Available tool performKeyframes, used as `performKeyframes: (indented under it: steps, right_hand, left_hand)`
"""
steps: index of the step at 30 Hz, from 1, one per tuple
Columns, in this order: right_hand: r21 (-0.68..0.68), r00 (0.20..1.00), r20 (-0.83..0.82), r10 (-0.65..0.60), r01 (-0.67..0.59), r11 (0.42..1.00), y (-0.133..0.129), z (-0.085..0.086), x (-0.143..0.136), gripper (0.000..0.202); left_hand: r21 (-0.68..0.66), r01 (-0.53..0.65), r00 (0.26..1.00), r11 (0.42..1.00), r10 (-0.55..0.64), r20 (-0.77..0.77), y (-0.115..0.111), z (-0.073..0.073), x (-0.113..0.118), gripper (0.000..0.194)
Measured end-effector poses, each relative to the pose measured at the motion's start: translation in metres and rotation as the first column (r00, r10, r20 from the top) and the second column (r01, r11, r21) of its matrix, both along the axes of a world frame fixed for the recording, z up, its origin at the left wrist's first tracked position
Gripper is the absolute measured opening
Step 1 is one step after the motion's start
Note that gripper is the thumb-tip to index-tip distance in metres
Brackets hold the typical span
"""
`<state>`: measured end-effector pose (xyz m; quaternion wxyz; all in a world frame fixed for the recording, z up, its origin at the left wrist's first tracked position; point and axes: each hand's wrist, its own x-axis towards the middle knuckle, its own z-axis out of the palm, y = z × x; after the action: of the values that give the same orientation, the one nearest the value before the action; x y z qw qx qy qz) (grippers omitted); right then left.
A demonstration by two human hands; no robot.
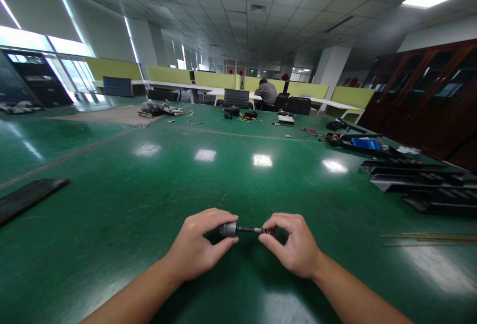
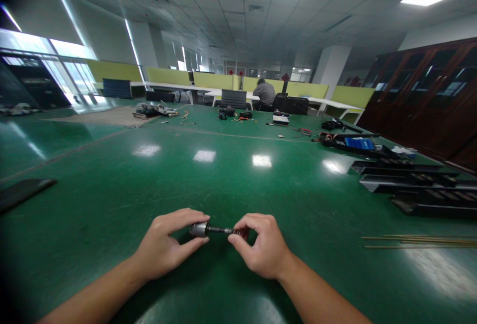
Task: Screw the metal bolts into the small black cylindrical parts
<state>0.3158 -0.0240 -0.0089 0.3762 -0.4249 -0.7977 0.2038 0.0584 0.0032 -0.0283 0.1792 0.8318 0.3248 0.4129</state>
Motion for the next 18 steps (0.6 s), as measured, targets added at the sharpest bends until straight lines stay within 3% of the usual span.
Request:
performKeyframes:
  steps: [6, 8, 12, 15, 18]
  right_hand:
    - [0.034, 0.996, -0.079, -0.049, 0.052, 0.998, 0.001, 0.001, 0.007, 0.011]
    - [0.036, 0.991, -0.111, -0.068, 0.073, 0.997, 0.003, -0.001, 0.009, 0.013]
    - [0.022, 0.989, -0.128, -0.077, 0.08, 0.997, 0.005, -0.004, 0.01, 0.015]
    - [0.027, 0.988, -0.128, -0.091, 0.095, 0.995, 0.005, -0.004, 0.011, 0.014]
    - [0.033, 0.986, -0.127, -0.105, 0.11, 0.993, 0.005, -0.004, 0.012, 0.015]
  left_hand:
    - [-0.203, -0.166, 0.985, 0.965, 0.152, -0.08, 0.003, 0.006, 0.002, 0.03]
    - [-0.327, -0.183, 0.98, 0.927, 0.2, 0.019, 0.009, 0.004, 0.004, 0.035]
    - [-0.555, -0.037, 0.889, 0.831, 0.281, 0.361, 0.024, 0.004, -0.004, 0.055]
    - [-0.585, -0.102, 0.843, 0.804, 0.383, 0.379, 0.027, 0.009, -0.038, 0.051]
    - [-0.532, -0.36, 0.796, 0.767, 0.549, 0.254, 0.015, 0.015, -0.102, 0.044]
